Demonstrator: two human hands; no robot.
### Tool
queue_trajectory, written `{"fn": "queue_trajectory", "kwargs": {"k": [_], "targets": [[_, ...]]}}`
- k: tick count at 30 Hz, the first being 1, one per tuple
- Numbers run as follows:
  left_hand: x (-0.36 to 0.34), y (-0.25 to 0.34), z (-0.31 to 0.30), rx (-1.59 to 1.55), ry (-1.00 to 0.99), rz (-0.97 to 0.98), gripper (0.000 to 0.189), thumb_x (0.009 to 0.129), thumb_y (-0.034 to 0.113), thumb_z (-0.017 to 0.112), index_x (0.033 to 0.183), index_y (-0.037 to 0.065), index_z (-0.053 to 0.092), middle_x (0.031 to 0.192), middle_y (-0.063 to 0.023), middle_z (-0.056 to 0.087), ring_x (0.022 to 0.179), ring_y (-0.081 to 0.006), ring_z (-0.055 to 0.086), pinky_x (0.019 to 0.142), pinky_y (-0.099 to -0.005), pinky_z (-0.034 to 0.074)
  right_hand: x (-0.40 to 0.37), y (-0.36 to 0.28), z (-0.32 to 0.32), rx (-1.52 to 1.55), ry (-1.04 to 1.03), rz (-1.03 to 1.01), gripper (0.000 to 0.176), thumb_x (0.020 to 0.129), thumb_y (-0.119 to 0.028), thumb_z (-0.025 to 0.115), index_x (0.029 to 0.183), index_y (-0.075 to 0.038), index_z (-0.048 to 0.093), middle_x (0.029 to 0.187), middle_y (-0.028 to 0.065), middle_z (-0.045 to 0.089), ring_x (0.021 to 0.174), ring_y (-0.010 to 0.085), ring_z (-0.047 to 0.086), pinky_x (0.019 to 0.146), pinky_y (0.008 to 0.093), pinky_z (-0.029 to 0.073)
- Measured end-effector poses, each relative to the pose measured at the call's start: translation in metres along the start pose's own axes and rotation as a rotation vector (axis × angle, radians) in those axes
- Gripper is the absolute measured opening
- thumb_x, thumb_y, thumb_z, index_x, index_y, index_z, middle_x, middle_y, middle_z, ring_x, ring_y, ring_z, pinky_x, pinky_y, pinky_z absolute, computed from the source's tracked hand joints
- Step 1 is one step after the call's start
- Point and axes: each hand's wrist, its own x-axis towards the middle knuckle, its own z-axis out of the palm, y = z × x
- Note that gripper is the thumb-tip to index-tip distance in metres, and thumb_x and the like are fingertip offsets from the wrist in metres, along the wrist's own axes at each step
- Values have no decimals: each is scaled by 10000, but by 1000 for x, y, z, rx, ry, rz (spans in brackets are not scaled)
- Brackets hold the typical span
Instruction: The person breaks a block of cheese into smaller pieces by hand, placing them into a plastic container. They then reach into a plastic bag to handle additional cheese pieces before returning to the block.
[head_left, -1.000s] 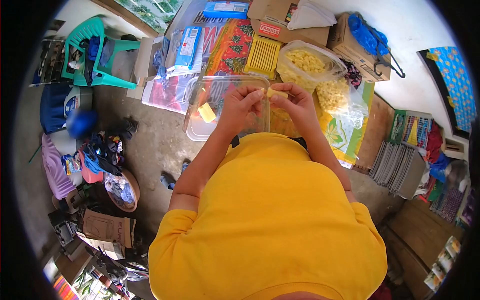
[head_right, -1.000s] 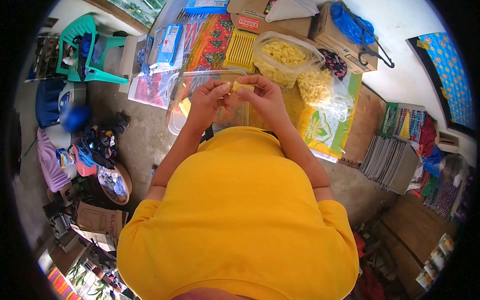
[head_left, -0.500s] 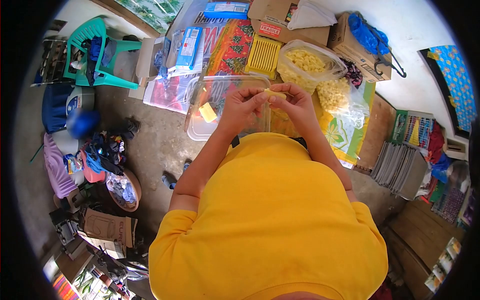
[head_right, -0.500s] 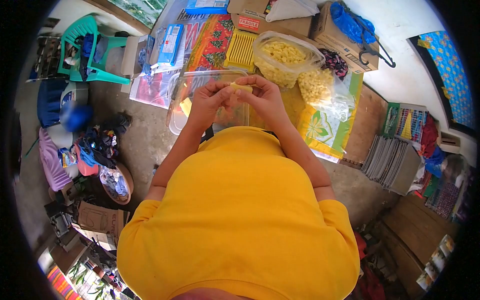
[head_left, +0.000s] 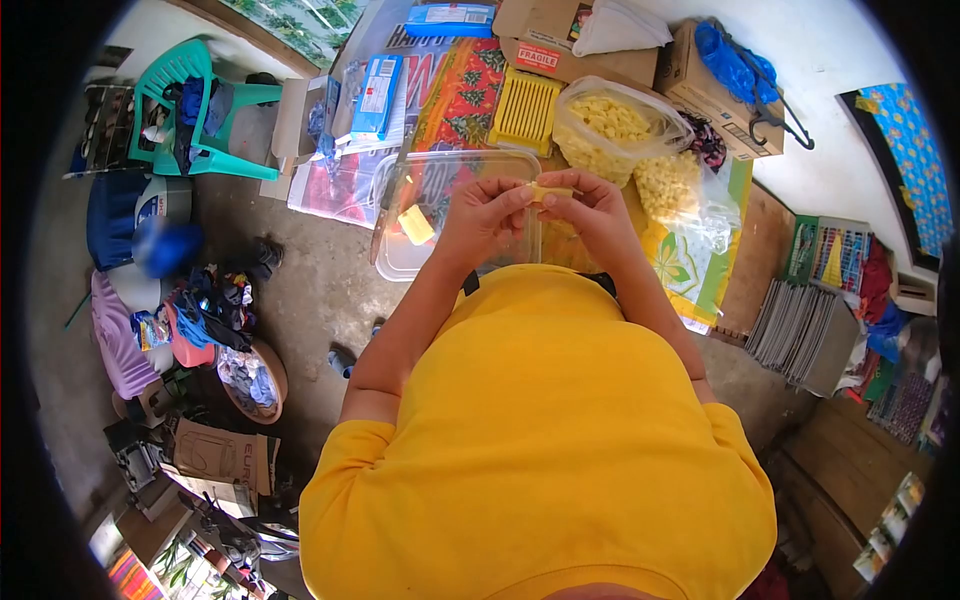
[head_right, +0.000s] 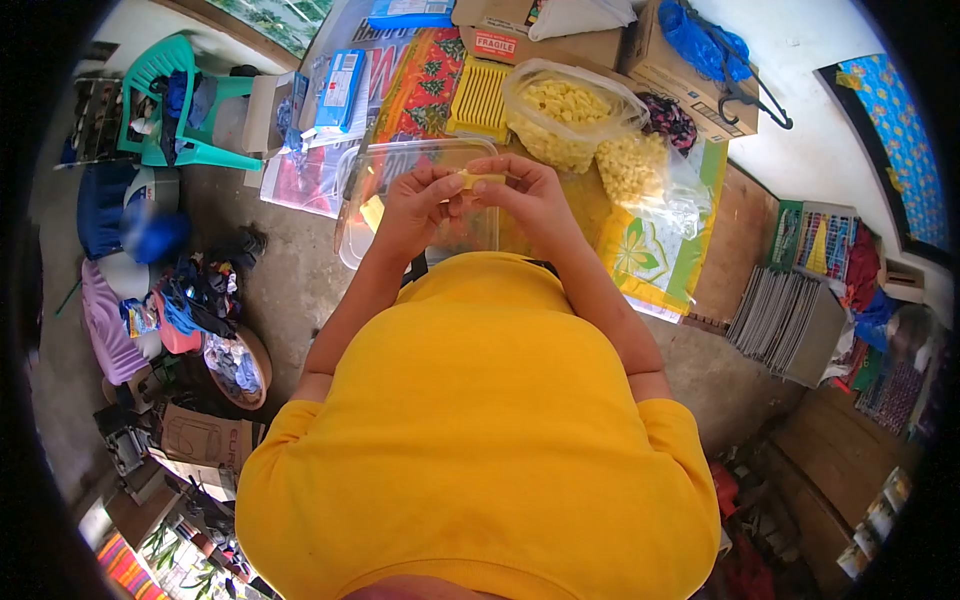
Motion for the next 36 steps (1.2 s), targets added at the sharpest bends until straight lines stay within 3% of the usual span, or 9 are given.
{"fn": "queue_trajectory", "kwargs": {"k": [6, 9, 12, 18, 21, 24, 28, 31, 36], "targets": [[0, -2, 2, 51, 17, 53, 159, 836, 167, 688, 909, 29, 661, 653, 16, 575, 526, -55, 510, 479, -187, 391, 2, 4, -3, -90, 32, -24, 254, 808, -33, 658, 1046, 42, 607, 941, 71, 637, 813, 119, 638, 755, 252, 518], [-2, 0, 3, 250, 63, 144, 182, 852, 134, 656, 951, -17, 642, 727, -49, 634, 578, -99, 573, 493, -239, 483, 1, 3, 1, -155, 46, -74, 260, 808, -23, 662, 1052, 46, 605, 928, 61, 638, 791, 101, 629, 739, 238, 515], [-1, -1, 2, 286, 61, 203, 180, 846, 134, 663, 947, -14, 647, 730, -48, 639, 580, -95, 572, 495, -233, 479, 1, 2, 3, -169, 35, -86, 265, 807, -10, 664, 1058, 50, 603, 912, 57, 641, 783, 97, 627, 732, 230, 514], [1, -2, -5, 153, 25, 84, 177, 847, 139, 658, 940, -11, 647, 727, -45, 632, 583, -96, 573, 484, -245, 498, 1, -1, 4, -90, 14, -25, 251, 826, -35, 649, 1058, 48, 600, 909, 74, 644, 800, 117, 636, 745, 250, 520], [0, 0, -2, 23, 24, 17, 136, 839, 162, 682, 888, 39, 655, 639, 21, 562, 527, -48, 495, 477, -188, 390, 2, 1, 3, -17, 10, -2, 237, 843, -72, 635, 1048, 40, 596, 923, 76, 643, 809, 131, 641, 759, 274, 524], [0, 1, -1, -52, 30, 7, 138, 837, 165, 685, 886, 39, 655, 632, 24, 556, 526, -53, 503, 474, -191, 394, 2, -3, 8, 128, 24, 26, 225, 847, -97, 631, 1030, 25, 583, 921, 63, 635, 796, 124, 634, 740, 275, 517], [-1, 0, -2, 86, 69, 113, 154, 832, 144, 689, 917, 21, 654, 687, -2, 597, 554, -60, 524, 483, -199, 417, 6, 4, 5, 109, 119, 84, 207, 844, -105, 630, 1013, -10, 557, 889, 33, 612, 755, 94, 607, 674, 242, 487], [-6, 3, -4, 280, 92, 209, 173, 825, 122, 692, 949, 8, 653, 767, -37, 642, 601, -80, 574, 503, -211, 473, 9, 9, 3, -65, 19, 85, 204, 849, -125, 635, 1010, -30, 552, 853, 16, 597, 731, 79, 585, 646, 222, 460], [-10, 2, -11, 413, 80, 326, 175, 822, 132, 700, 949, 18, 663, 807, -26, 655, 629, -69, 582, 510, -206, 470, 14, 12, 12, 123, -38, 150, 170, 863, -118, 620, 1001, -35, 563, 889, 36, 619, 754, 98, 606, 656, 245, 493]]}}
